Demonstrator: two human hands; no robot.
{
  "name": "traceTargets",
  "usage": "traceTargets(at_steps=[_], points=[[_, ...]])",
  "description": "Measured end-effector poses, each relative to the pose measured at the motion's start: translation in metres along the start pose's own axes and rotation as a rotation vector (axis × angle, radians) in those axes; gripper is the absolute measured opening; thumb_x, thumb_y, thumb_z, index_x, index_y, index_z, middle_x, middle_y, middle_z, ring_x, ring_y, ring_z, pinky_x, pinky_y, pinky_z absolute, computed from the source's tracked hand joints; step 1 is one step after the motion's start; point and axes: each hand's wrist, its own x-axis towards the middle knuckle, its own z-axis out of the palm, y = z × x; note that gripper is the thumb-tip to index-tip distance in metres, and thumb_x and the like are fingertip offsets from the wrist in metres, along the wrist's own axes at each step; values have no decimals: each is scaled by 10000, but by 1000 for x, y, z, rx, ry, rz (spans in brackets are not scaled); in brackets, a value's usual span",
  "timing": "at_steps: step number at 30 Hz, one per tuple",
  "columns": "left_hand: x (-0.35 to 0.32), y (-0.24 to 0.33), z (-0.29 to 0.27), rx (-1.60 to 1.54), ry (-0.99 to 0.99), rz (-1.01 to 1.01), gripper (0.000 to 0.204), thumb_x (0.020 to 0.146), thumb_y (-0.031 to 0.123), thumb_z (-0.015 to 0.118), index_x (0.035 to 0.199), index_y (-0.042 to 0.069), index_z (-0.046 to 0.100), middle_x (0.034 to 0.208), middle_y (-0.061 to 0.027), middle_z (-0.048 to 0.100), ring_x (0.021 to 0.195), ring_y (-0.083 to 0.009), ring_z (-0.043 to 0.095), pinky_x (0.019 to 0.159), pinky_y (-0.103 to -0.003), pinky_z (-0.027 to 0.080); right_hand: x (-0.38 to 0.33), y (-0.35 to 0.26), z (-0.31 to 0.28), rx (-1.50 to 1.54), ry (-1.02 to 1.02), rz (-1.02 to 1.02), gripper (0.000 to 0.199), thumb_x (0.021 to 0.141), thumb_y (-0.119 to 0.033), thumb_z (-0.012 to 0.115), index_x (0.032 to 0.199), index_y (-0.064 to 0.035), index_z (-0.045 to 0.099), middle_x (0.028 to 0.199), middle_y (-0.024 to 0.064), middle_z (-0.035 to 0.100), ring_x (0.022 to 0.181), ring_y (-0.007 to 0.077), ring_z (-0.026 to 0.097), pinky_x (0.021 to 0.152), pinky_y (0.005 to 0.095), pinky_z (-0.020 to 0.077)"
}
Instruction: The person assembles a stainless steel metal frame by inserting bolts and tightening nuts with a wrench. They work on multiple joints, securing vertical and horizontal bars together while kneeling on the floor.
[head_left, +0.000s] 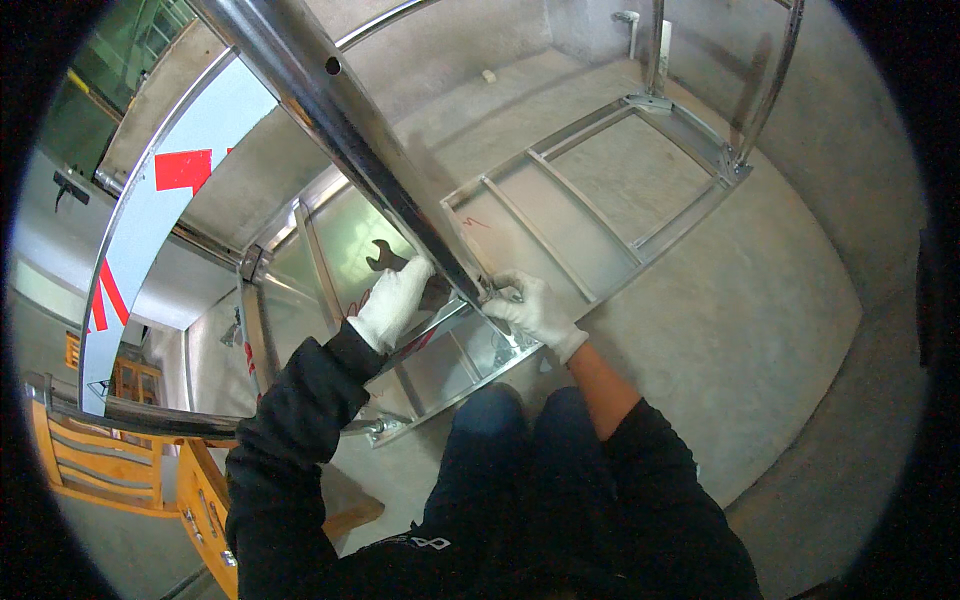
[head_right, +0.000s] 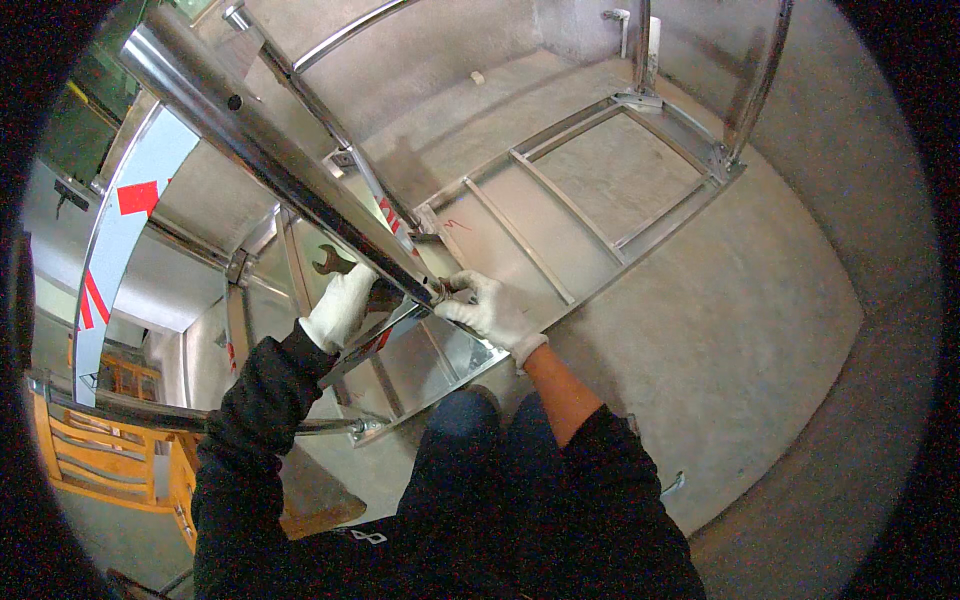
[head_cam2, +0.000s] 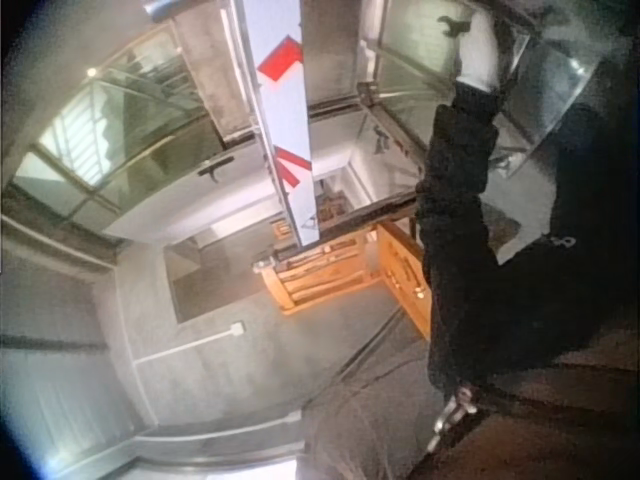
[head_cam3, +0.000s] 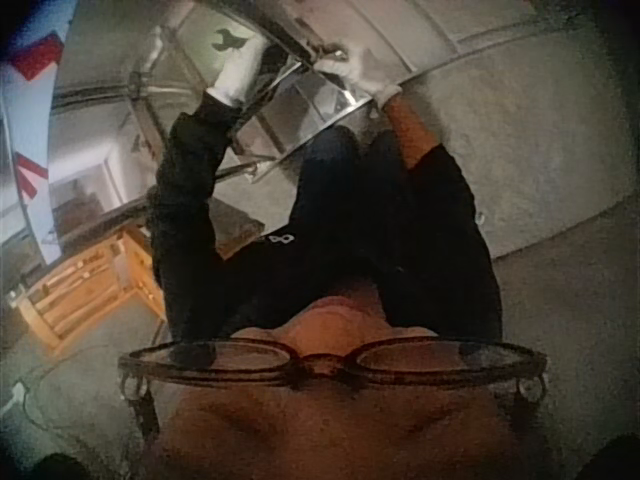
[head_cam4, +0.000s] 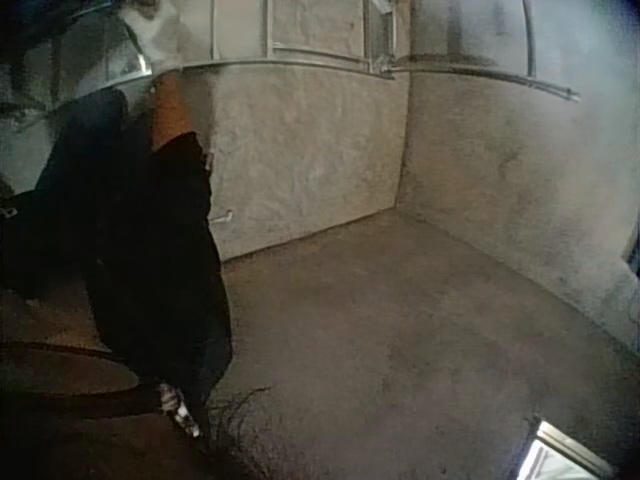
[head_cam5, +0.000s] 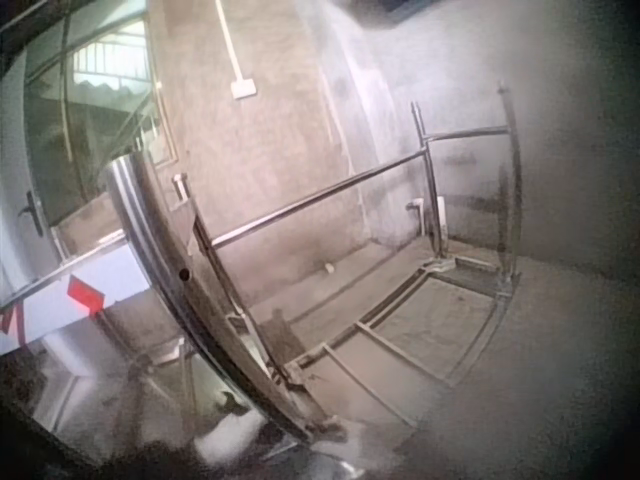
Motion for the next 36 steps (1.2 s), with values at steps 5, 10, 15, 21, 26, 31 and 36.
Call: traceTargets(at_steps=[5, 10, 15, 21, 26, 31, 36], points=[[-1, 24, 8, 125, 18, 10, 484, 956, 456, 460, 1099, 8, 576, 875, -85, 640, 748, -176, 623, 716, -320, 505, -2, -8, -1, 44, -12, 55, 463, 756, -283, 770, 1103, -1, 652, 983, 105, 696, 864, 169, 632, 805, 309, 494], [7, 15, -4, 319, -76, 70, 516, 962, 474, 463, 1149, 4, 562, 998, -133, 640, 903, -221, 634, 789, -368, 504, 1, -2, 1, 52, 4, 72, 486, 746, -306, 779, 1106, -7, 651, 975, 105, 690, 884, 172, 627, 817, 301, 484], [0, 7, -10, 553, -109, 138, 516, 950, 462, 496, 1173, 1, 560, 1001, -137, 636, 919, -227, 632, 805, -354, 506, -12, -21, 4, -47, 74, 16, 436, 769, -200, 747, 1130, 11, 626, 971, 103, 672, 902, 158, 619, 805, 283, 487], [7, -25, -16, 709, -117, 240, 300, 886, 169, 601, 1159, 43, 608, 992, -124, 651, 912, -230, 627, 821, -353, 499, -40, 43, -18, 1101, 535, 441, 350, 881, -275, 647, 1099, -4, 605, 919, 84, 628, 802, 213, 613, 748, 298, 515], [9, -24, -19, 791, -137, 441, 264, 860, 155, 632, 1095, 36, 634, 959, -99, 658, 891, -212, 619, 781, -345, 513, -82, 118, -15, 1339, 532, 527, 205, 905, -119, 523, 1057, 14, 559, 964, 108, 579, 813, 224, 597, 744, 312, 535], [9, 18, 13, 315, -79, 104, 225, 858, 142, 661, 1016, -16, 632, 948, -41, 655, 892, -145, 605, 782, -303, 513, -83, 141, -19, 1044, 311, 203, 239, 892, 22, 422, 1094, 62, 542, 1029, 147, 585, 925, 237, 619, 845, 324, 530], [5, -4, 17, 128, 60, 170, 233, 849, 57, 629, 1059, -42, 613, 993, -79, 660, 930, -179, 619, 851, -316, 508, -70, 78, 1, 1359, 294, 342, 244, 966, -98, 480, 1149, 36, 571, 1005, 95, 645, 862, 132, 617, 723, 241, 502]])
